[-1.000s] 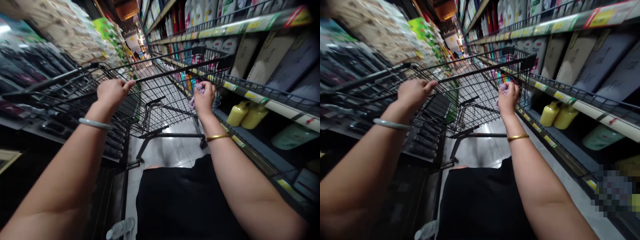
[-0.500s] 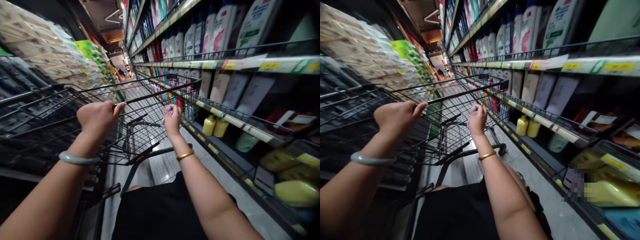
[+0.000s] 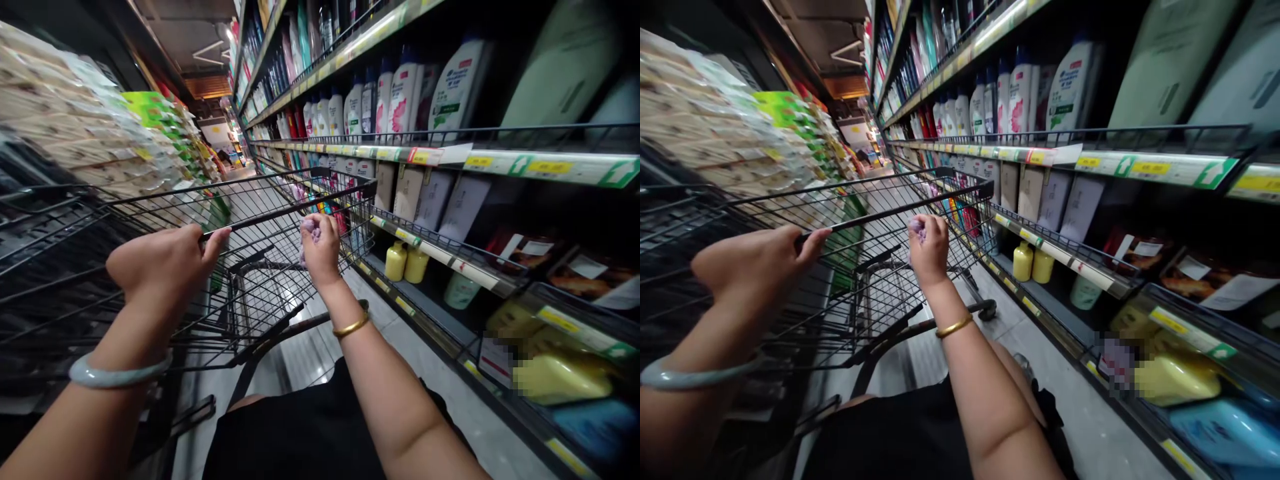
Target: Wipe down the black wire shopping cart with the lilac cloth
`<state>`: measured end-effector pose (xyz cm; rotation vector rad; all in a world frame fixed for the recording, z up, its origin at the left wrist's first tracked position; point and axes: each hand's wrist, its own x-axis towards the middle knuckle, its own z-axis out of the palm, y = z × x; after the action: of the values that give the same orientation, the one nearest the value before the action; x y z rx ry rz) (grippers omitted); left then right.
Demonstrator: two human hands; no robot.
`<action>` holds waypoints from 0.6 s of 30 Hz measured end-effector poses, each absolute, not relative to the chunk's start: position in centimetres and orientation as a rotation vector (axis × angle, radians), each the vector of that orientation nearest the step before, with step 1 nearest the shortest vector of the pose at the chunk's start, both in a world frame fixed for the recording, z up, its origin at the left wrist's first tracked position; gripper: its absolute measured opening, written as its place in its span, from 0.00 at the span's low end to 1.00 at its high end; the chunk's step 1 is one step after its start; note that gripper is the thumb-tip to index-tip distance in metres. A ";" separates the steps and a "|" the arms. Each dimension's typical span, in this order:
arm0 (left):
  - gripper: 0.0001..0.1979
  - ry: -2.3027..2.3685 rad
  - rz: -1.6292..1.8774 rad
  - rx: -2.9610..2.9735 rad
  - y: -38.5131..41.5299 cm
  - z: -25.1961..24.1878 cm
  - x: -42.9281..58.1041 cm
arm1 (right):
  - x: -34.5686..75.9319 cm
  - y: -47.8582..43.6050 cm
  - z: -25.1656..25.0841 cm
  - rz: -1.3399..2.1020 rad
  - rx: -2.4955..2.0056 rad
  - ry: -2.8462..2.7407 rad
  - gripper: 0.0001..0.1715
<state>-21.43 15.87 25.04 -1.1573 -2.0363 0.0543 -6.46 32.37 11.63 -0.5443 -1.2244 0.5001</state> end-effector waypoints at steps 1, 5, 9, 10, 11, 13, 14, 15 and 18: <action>0.41 -2.035 0.059 -1.152 15.8 25.0 -21.4 | -6.1 32.6 11.7 0.503 -0.545 -1.222 0.05; 0.41 -2.029 0.071 -1.147 15.6 25.1 -21.2 | -4.0 34.4 11.2 0.592 -0.824 -1.026 0.02; 0.41 -2.059 0.073 -1.136 15.6 25.1 -21.2 | -4.3 33.0 12.5 0.605 -0.781 -1.043 0.04; 0.41 -2.072 0.074 -1.129 15.7 25.1 -21.2 | -4.9 32.0 13.2 0.593 -0.688 -1.099 0.05; 0.42 -2.083 0.078 -1.131 15.7 25.1 -21.2 | -5.5 31.1 14.0 0.554 -0.582 -1.174 0.06; 0.42 -2.085 0.078 -1.145 15.7 25.0 -21.2 | -6.7 29.6 15.1 0.459 -0.410 -1.329 0.05; 0.43 -2.076 0.077 -1.151 15.7 25.0 -21.1 | -7.0 29.4 15.3 0.424 -0.357 -1.378 0.04; 0.43 -2.064 0.075 -1.155 15.7 25.0 -21.1 | -7.1 29.5 15.2 0.411 -0.348 -1.389 0.04; 0.43 -2.047 0.070 -1.136 15.6 25.0 -20.8 | -6.5 30.9 14.0 0.467 -0.546 -1.211 0.02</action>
<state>-20.83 15.57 24.97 -1.1357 -2.0470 0.0701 -6.45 30.91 14.03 -0.5461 -1.2106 0.4670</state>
